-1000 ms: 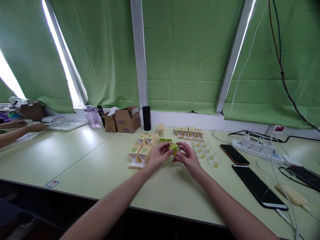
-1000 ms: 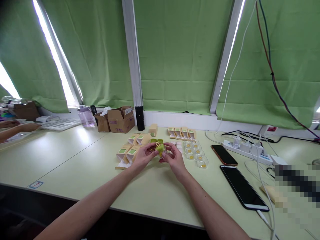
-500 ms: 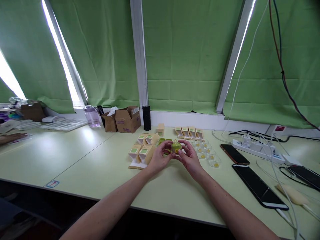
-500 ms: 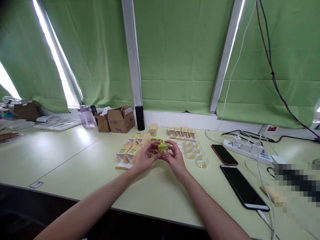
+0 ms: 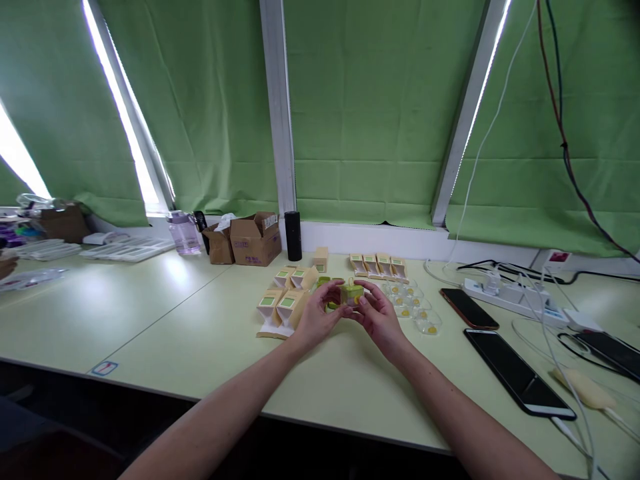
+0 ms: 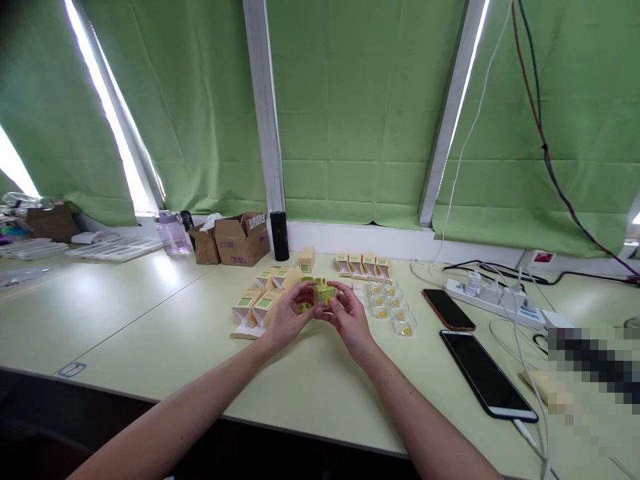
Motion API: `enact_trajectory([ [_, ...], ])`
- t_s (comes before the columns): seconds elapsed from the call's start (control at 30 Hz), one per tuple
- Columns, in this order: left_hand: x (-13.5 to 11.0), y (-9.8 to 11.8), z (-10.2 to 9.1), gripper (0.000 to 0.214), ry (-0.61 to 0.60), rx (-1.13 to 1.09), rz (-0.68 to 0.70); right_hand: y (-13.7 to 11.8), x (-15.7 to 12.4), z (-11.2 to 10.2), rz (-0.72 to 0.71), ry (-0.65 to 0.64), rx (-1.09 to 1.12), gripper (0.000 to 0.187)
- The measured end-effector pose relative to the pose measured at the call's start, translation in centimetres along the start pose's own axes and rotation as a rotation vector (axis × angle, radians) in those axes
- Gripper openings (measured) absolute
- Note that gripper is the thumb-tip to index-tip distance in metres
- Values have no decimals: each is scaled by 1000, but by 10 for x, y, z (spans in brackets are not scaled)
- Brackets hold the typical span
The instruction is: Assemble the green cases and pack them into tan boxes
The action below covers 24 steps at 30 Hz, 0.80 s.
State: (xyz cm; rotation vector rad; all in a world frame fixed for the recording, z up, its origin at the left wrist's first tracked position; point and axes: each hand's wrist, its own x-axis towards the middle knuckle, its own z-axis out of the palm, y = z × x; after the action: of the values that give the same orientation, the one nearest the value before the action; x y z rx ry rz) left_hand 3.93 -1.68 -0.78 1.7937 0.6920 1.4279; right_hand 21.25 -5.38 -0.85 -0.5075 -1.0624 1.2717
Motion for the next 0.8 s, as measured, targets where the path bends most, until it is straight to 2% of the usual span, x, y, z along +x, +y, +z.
enact_trajectory([
  [0.07, -1, 2, 1, 57, 17, -38, 9, 2, 1, -2, 24, 2, 54, 54],
  [0.23, -3, 6, 2, 40, -3, -61, 33, 7, 7, -14, 44, 7, 146, 47],
  [0.37, -2, 3, 1, 35, 6, -43, 26, 10, 10, -21, 67, 39, 203, 40],
  [0.8, -1, -2, 1, 33, 18, -35, -3, 9, 9, -19, 51, 33, 165, 39],
])
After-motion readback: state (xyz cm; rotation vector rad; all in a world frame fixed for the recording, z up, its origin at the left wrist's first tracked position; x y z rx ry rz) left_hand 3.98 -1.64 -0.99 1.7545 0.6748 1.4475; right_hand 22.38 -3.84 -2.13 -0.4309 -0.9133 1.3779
